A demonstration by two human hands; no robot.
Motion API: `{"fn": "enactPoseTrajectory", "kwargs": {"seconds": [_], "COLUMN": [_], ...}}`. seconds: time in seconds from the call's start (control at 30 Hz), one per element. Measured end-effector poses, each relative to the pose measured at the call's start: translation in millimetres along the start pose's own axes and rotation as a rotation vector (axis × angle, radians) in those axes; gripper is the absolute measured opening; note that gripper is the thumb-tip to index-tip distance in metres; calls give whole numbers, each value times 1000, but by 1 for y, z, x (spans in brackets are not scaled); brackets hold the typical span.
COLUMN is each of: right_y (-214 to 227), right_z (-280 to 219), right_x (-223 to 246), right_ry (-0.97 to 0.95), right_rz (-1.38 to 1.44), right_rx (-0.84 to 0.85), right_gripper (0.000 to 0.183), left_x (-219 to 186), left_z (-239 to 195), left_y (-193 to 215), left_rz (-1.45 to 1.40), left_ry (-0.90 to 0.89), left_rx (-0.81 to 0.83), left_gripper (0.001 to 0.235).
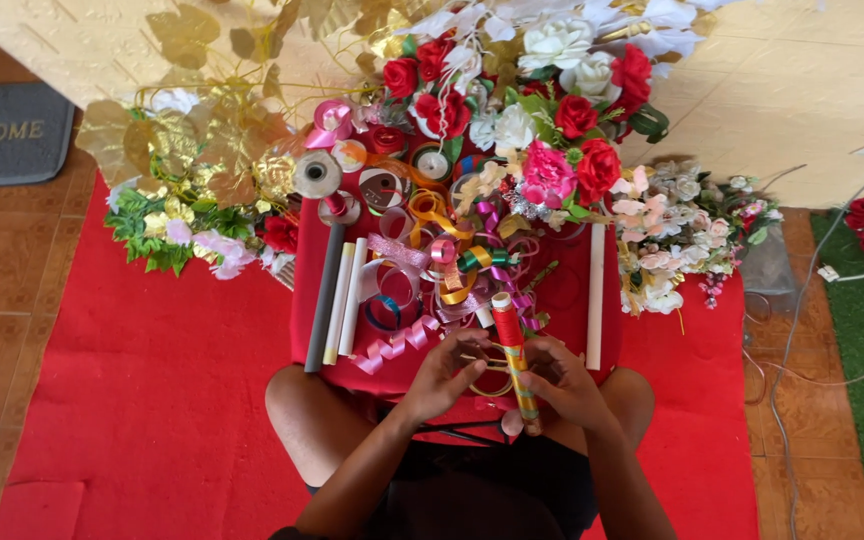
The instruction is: The person wraps decorative paper around a cylinder, applies a pink ribbon by hand, and secures it with adhesive.
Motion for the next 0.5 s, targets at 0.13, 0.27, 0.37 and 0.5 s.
{"fn": "enactPoseTrajectory", "kwargs": {"seconds": [0.13, 0.27, 0.37, 0.5], "right_y": [-16, -20, -35, -47], "right_z": [11, 25, 34, 39], "right_x": [15, 47, 79, 105], "right_ry": [14, 265, 523, 767], "right_rz": [44, -609, -1050, -1447], "right_rx": [51, 132, 215, 297], "right_gripper": [39, 38, 28, 23], "left_x": [4, -14, -16, 23], "left_z": [-3, -9, -10, -11], "left_y": [22, 34, 35, 45], "left_rz": [-96, -158, -192, -134], "left_ry": [8, -15, 14, 85], "left_rx": [-42, -27, -29, -134], "left_gripper": [42, 41, 42, 38]}}
Point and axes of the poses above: each hand's wrist, its own z-axis towards the middle knuckle, its own y-axis out of the back of the hand, x = y × z, the point moved 8 cm from there along z, towards the middle knuckle, and after that the axes turned 9 degrees about y, right-handed, at the moved point
